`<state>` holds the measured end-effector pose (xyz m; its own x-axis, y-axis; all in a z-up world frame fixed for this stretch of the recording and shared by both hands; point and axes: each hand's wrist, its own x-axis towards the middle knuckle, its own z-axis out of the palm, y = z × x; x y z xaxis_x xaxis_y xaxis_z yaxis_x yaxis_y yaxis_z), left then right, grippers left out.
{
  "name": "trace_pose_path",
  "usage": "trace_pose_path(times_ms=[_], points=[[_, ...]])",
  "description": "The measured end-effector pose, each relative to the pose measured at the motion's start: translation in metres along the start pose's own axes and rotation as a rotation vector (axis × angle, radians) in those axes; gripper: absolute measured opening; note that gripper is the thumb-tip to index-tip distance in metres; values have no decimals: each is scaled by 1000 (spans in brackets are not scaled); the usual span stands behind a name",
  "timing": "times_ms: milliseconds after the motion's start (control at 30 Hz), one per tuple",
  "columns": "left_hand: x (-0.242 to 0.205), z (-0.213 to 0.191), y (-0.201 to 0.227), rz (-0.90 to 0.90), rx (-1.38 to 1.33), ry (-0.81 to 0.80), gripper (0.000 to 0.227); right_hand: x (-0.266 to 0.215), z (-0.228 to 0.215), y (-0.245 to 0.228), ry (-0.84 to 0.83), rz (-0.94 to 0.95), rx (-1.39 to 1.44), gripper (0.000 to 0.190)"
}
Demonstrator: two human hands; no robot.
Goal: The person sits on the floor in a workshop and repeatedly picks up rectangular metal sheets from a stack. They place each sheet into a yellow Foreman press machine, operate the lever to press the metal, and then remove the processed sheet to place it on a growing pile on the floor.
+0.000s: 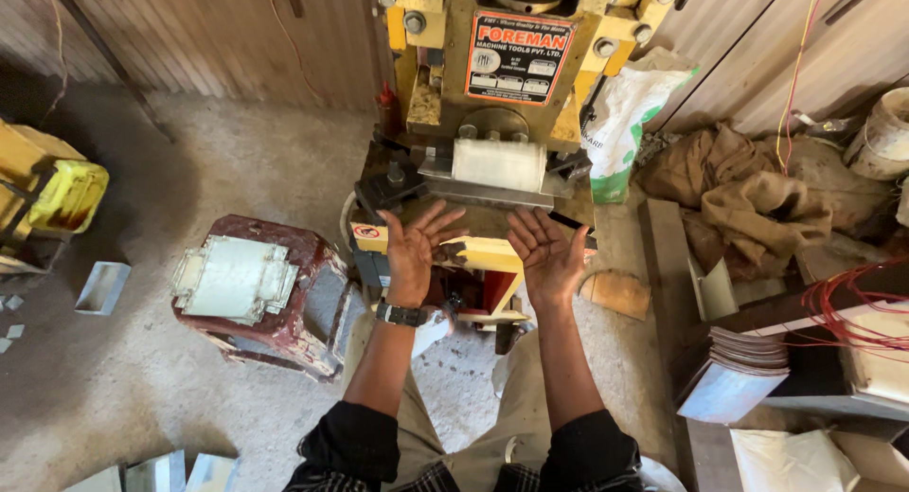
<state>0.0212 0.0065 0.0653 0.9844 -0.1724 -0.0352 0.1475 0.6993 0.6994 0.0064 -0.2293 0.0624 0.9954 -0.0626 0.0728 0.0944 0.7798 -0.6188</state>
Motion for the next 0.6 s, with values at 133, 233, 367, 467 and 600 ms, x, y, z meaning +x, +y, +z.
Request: trace_pose_path(times_ms=[133,233,367,467,600], points=[[-12,6,1,32,18,-22,101,10,-13,0,-22,-29,63,76],[-16,-10,-9,-61,-50,44,102,21,-30,9,49,54,-94,44],[-20,-26,-19,-63,45,106,96,25,-38,9,189,49,-219,22],[-38,-36,-32,-16,132,105,94,2,-39,-3,276,-110,-173,7],[-44,-45,-37,-44,2,83,88,-32,-25,15,355,-210,-54,7]])
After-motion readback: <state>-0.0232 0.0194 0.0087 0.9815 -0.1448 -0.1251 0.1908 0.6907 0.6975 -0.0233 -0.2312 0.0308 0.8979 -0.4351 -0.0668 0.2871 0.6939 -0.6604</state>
